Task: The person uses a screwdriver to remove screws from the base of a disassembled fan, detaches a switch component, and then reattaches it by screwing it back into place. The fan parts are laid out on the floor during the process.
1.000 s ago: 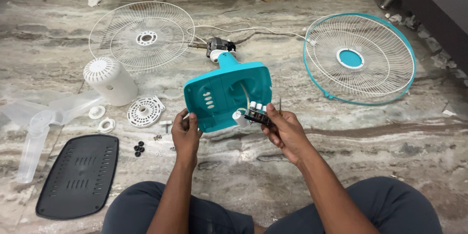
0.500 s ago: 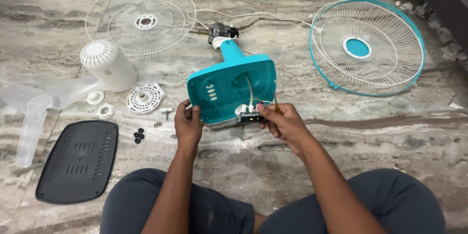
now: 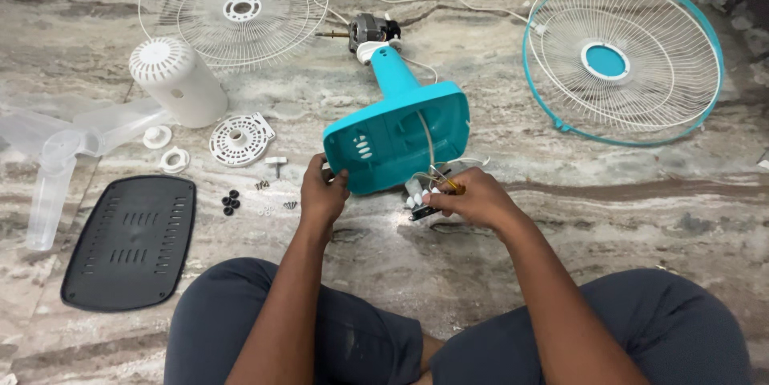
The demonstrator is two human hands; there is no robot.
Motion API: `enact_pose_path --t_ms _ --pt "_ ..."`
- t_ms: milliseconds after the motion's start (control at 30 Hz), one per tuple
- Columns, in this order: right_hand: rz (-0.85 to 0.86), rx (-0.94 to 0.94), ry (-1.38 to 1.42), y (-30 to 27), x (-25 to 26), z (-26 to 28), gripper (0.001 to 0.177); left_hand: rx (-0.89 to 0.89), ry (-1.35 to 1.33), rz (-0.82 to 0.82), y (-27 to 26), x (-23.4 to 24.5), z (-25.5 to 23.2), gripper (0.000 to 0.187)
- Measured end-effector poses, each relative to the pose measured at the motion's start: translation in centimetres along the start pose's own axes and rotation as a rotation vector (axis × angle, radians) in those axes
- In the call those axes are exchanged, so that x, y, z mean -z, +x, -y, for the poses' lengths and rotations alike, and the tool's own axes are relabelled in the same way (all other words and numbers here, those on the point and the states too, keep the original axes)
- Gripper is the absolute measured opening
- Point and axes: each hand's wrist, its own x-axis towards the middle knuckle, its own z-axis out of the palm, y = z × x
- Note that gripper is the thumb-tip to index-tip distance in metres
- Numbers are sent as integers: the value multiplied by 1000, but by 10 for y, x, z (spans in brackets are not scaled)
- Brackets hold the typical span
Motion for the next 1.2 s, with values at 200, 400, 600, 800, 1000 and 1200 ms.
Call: enact_pose_path --t_ms 200,400,600,800,1000,1200 --pt "-65 70 -159 10 -6 -10 43 28 -10 57 2 -1 3 31" --pt "-139 161 -108 15 -8 -7 43 -139 199 35 8 3 7 36" --pt "-65 35 343 8 -14 14 37 -290 214 50 8 4 -14 46" --pt "-83 114 386 18 -24 13 44 -343 159 207 10 -1 -11 50" --pt "-326 519 199 27 -32 4 41 -423 177 339 9 -8 -10 45" --pt "-357 391 208 24 -38 14 45 -423 83 377 7 -13 -19 48"
